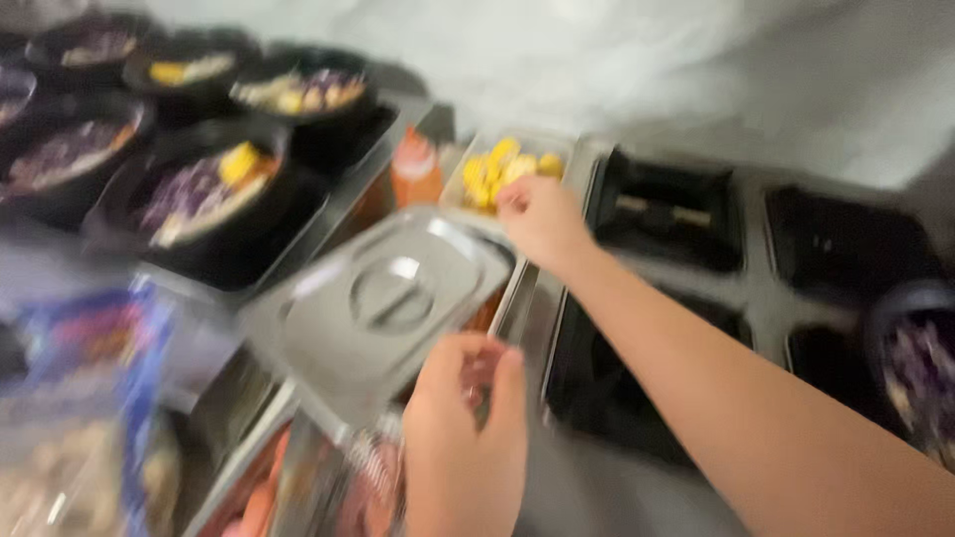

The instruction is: The person assembles food bowls by adding meatballs, shredded purple cabbage, corn, and cooked meat using tongs. They then wipe the countertop with a cloth.

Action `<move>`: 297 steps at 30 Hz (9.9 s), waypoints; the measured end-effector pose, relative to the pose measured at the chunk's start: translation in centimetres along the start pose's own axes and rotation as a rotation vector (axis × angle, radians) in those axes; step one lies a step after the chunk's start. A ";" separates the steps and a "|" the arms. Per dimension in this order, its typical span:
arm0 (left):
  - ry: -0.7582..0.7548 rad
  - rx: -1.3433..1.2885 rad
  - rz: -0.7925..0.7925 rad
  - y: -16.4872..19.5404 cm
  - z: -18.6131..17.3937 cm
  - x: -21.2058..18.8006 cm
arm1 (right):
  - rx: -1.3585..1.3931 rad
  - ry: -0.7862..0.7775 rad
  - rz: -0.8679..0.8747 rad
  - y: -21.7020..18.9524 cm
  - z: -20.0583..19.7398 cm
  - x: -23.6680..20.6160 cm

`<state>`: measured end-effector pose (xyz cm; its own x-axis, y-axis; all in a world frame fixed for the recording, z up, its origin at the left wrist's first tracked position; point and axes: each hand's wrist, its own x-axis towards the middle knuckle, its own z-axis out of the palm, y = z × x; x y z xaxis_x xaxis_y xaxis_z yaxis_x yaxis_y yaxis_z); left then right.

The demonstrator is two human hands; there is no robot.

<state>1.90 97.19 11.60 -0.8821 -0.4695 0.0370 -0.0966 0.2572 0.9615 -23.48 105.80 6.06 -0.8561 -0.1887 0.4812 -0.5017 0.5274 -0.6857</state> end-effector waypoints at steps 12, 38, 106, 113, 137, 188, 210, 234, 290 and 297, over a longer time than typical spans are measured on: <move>0.042 -0.055 -0.048 -0.3 7.3 9.8 | -0.769 -0.562 -0.049 11.6 4.7 10.5; -0.007 -0.430 -0.062 1.6 -8.6 -11.8 | 0.211 -0.017 0.216 -16.0 -13.8 -27.8; -0.535 0.552 0.276 -18.6 -9.1 -36.8 | -0.124 -0.008 0.130 -24.9 -12.9 -66.5; -0.617 0.655 0.242 -18.1 -8.9 -36.0 | -0.129 -0.020 0.157 -24.3 -12.4 -66.4; -0.891 0.733 0.378 -21.7 -7.7 -31.7 | -0.090 -0.034 0.161 -20.9 -10.9 -66.4; 0.001 0.405 -0.040 -19.7 -14.3 -32.4 | 0.763 0.364 1.478 -23.0 -9.2 -61.4; -0.442 -0.323 -0.711 -18.8 -12.4 -30.5 | 0.570 0.232 1.342 -19.1 -7.0 -61.6; -0.360 -0.036 -0.535 -18.8 -10.7 -30.6 | 0.402 0.424 1.113 -20.0 -5.4 -61.5; 0.020 0.055 -0.434 -20.6 -7.7 -30.4 | 0.671 0.247 0.986 -16.4 -4.7 -60.6; 0.007 0.033 -0.464 -20.1 -7.7 -30.3 | 0.670 0.256 0.977 -16.5 -4.8 -60.7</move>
<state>34.13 99.76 -6.77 -0.7387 -0.5473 -0.3935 -0.4953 0.0448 0.8676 37.31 112.49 -9.21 -0.8983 0.2583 -0.3554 0.3128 -0.1917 -0.9302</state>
